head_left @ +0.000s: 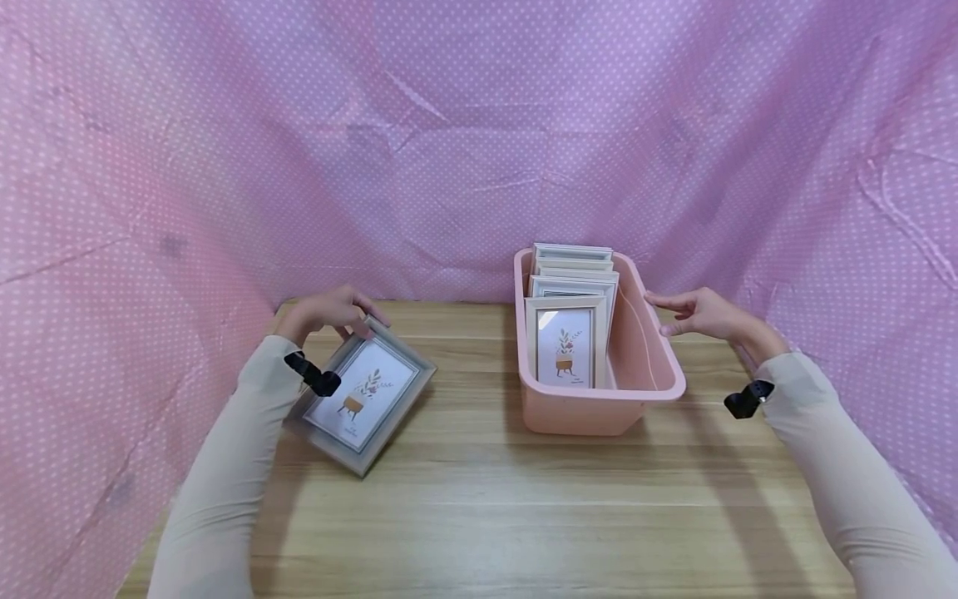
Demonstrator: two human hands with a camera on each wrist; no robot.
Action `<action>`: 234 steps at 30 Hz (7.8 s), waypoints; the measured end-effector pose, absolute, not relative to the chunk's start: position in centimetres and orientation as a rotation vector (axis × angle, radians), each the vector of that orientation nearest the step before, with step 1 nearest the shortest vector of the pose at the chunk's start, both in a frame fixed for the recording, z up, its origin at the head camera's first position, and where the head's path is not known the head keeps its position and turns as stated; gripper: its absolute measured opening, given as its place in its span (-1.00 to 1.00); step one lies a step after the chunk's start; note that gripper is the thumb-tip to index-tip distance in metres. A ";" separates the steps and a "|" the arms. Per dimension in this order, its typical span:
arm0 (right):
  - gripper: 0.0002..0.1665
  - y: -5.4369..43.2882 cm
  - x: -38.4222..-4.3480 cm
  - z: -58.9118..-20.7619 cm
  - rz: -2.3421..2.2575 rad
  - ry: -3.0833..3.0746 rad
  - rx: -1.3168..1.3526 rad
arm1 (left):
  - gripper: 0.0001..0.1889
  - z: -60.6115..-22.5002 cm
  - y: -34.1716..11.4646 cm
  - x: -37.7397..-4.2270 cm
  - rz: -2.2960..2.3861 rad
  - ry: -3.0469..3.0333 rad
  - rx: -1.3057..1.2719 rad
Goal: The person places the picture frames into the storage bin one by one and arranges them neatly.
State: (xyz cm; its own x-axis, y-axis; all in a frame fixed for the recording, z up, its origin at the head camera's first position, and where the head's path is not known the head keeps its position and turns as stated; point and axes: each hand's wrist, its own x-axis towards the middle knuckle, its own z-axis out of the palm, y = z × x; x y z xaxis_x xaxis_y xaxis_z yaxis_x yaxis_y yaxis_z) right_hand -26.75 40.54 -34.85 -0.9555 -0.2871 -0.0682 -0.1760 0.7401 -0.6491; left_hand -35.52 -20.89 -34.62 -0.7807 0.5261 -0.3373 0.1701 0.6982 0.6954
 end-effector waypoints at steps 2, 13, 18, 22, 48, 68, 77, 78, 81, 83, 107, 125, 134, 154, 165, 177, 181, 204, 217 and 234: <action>-0.19 40.5 -26.7 -34.8 -1.014 2.773 -0.374 | -0.59 -34.5 -20.8 -35.6 0.918 2.380 0.537; -0.19 40.7 -26.9 -34.6 -0.985 2.795 -0.371 | -0.61 -33.6 -20.2 -36.0 1.010 2.389 0.619; -0.19 40.6 -26.7 -34.6 -1.012 2.770 -0.364 | -0.60 -33.6 -20.1 -36.1 1.060 2.370 0.615; -0.19 40.5 -26.7 -34.7 -1.008 2.778 -0.371 | -0.60 -33.6 -20.0 -36.1 1.099 2.374 0.603; -0.19 40.7 -26.8 -35.0 -1.025 2.765 -0.349 | -0.57 -35.0 -19.5 -36.0 1.386 2.401 0.492; -0.18 40.7 -26.9 -35.1 -1.012 2.742 -0.341 | -0.54 -34.8 -18.1 -36.0 1.530 2.393 0.444; -0.19 40.5 -26.8 -34.8 -1.011 2.749 -0.327 | -0.56 -33.8 -18.1 -35.6 1.557 2.440 0.443; -0.19 40.5 -26.8 -34.8 -1.006 2.752 -0.329 | -0.55 -33.8 -18.1 -35.6 1.568 2.443 0.438; -0.19 40.5 -26.8 -34.7 -0.994 2.758 -0.333 | -0.56 -33.5 -18.1 -35.6 1.599 2.457 0.440; -0.19 40.5 -26.8 -34.6 -0.989 2.759 -0.337 | -0.56 -33.3 -18.0 -35.6 1.627 2.461 0.439; -0.19 40.5 -26.7 -34.8 -0.998 2.764 -0.358 | -0.64 -29.5 -15.7 -34.5 1.730 2.486 0.577; -0.20 41.0 -27.0 -35.2 -1.037 2.732 -0.376 | -0.70 -26.3 -14.3 -32.8 1.801 2.520 0.751; -0.18 40.8 -27.0 -35.1 -0.997 2.766 -0.380 | -0.73 -24.3 -12.4 -31.9 1.883 2.546 0.844; -0.19 40.7 -27.1 -34.9 -0.996 2.762 -0.375 | -0.77 -20.9 -9.3 -31.1 2.070 2.539 1.062; -0.19 40.7 -27.1 -34.9 -1.008 2.742 -0.362 | -0.74 -19.5 -6.8 -29.8 2.120 2.542 1.185; -0.22 40.7 -27.0 -34.9 -0.996 2.774 -0.394 | -0.73 -20.0 -3.5 -30.1 2.193 2.454 1.230; -0.22 40.7 -26.9 -34.9 -0.985 2.773 -0.404 | -0.74 -20.6 -2.3 -30.4 2.169 2.441 1.241; -0.22 40.7 -27.1 -35.0 -0.957 2.785 -0.345 | -0.72 -24.3 3.4 -31.3 2.192 2.236 1.150; -0.28 40.8 -27.4 -35.1 -0.974 2.781 -0.310 | -0.73 -25.7 4.6 -31.3 2.140 2.248 1.091; -0.27 40.6 -27.2 -35.0 -0.958 2.779 -0.291 | -0.71 -29.1 4.5 -32.1 2.051 2.187 0.950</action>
